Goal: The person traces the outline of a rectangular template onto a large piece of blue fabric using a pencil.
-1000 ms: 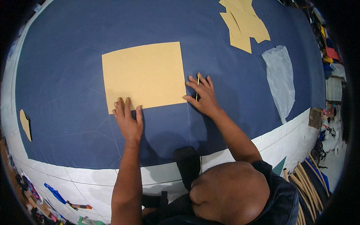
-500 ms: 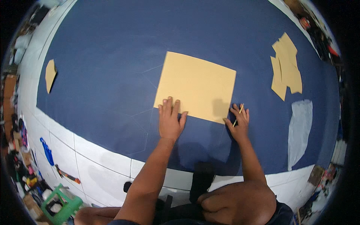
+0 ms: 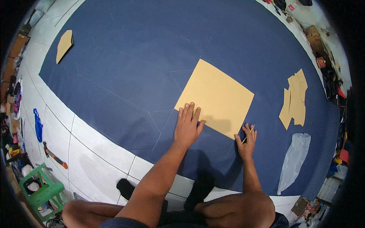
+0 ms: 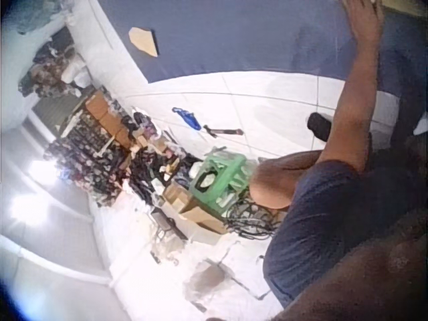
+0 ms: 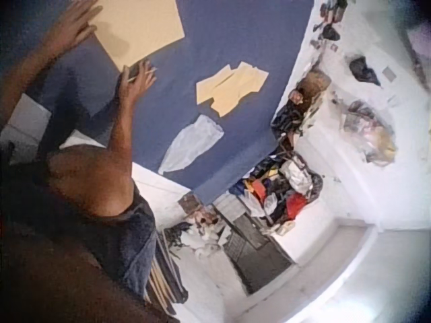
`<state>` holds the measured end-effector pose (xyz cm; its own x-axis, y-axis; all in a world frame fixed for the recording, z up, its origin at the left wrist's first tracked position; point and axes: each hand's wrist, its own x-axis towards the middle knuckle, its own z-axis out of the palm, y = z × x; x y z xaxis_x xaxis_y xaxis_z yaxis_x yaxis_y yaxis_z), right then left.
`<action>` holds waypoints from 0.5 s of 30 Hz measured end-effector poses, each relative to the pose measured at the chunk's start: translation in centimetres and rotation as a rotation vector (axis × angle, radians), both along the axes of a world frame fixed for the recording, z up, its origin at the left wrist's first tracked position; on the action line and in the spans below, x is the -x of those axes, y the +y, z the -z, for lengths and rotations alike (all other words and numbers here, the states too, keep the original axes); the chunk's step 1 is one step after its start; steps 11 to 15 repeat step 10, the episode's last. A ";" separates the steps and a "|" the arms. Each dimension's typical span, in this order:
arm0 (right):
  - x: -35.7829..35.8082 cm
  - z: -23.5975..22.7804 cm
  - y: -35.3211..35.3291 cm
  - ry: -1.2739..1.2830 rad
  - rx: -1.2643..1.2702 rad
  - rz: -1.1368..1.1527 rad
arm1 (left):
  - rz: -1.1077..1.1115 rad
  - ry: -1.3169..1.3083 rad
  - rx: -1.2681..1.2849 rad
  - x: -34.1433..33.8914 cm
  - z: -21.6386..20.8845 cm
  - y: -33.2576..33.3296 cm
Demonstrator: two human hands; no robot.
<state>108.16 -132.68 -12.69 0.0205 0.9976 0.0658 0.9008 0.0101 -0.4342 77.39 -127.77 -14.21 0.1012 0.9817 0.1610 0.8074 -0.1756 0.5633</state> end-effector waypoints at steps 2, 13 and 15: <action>0.0 -0.2 -0.1 0.010 -0.001 -0.002 | -0.002 -0.010 -0.003 -0.1 0.2 -0.2; -0.7 0.8 0.0 0.013 -0.006 -0.005 | 0.008 0.069 0.095 -0.1 0.1 0.0; -0.7 0.8 0.0 0.013 -0.006 -0.005 | 0.008 0.069 0.095 -0.1 0.1 0.0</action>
